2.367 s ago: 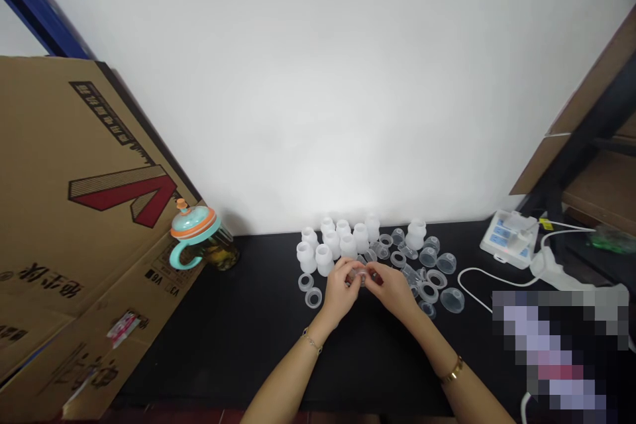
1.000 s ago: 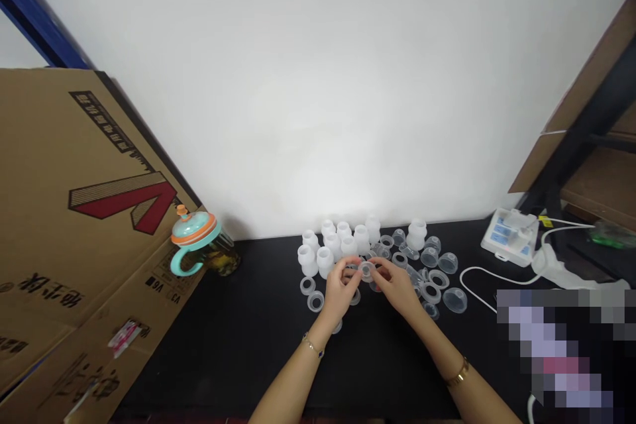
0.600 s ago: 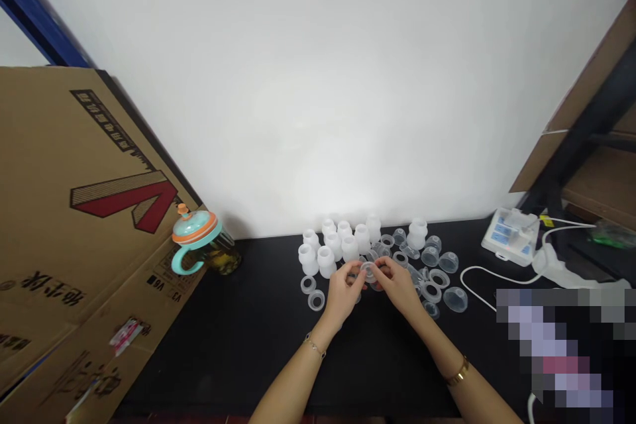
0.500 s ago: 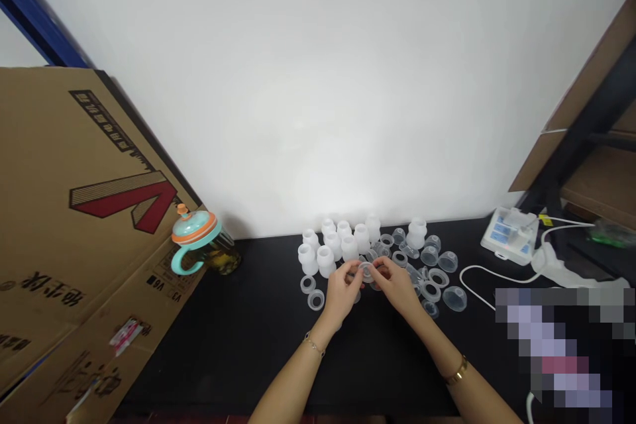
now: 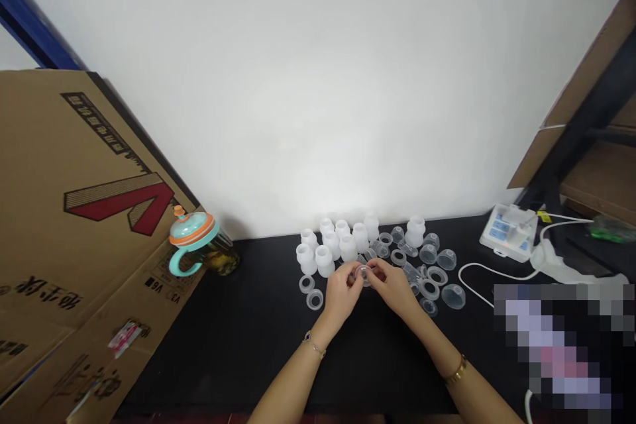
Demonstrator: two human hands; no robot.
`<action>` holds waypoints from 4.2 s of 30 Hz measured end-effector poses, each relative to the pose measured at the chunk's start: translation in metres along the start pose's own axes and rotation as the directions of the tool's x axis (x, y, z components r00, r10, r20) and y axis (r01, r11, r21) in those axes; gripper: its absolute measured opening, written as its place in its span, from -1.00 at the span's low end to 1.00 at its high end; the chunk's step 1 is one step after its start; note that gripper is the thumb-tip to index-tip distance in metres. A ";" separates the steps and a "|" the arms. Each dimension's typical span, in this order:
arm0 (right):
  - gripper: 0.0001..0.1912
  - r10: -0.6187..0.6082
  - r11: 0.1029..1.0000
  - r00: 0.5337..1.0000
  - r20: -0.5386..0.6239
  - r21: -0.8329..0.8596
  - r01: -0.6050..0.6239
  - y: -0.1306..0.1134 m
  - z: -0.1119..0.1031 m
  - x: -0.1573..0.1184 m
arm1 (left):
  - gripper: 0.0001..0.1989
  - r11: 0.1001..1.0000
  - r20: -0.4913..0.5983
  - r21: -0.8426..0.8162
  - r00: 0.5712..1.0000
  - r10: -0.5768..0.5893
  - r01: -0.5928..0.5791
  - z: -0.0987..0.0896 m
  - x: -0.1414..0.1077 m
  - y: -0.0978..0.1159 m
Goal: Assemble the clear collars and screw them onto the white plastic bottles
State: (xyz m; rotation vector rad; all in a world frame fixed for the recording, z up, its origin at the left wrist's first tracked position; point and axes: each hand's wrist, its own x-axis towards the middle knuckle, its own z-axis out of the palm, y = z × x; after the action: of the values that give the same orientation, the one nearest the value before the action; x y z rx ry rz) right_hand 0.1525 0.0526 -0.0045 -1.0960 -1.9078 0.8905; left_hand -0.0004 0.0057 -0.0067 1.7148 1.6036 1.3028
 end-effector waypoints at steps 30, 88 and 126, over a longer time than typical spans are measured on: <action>-0.83 -0.055 0.998 0.998 0.022 -0.019 0.056 0.001 0.000 -0.001 | -0.81 0.999 -0.062 0.051 0.998 -0.010 0.013 -0.001 -0.001 0.006; -0.78 -0.035 0.999 0.999 -0.016 0.038 0.035 -0.003 0.000 -0.002 | -0.60 0.984 0.039 -0.153 0.996 -0.083 0.088 -0.002 0.000 -0.003; -0.82 -0.045 0.999 0.999 0.005 -0.015 0.045 -0.006 0.000 -0.003 | -0.56 1.000 0.023 -0.011 0.999 -0.023 0.023 -0.007 -0.002 0.004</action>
State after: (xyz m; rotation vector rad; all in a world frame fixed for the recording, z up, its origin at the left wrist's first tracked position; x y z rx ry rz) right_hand 0.1519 0.0474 -0.0005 -1.0569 -1.9384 0.8558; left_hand -0.0038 0.0016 -0.0011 1.6937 1.5960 1.2740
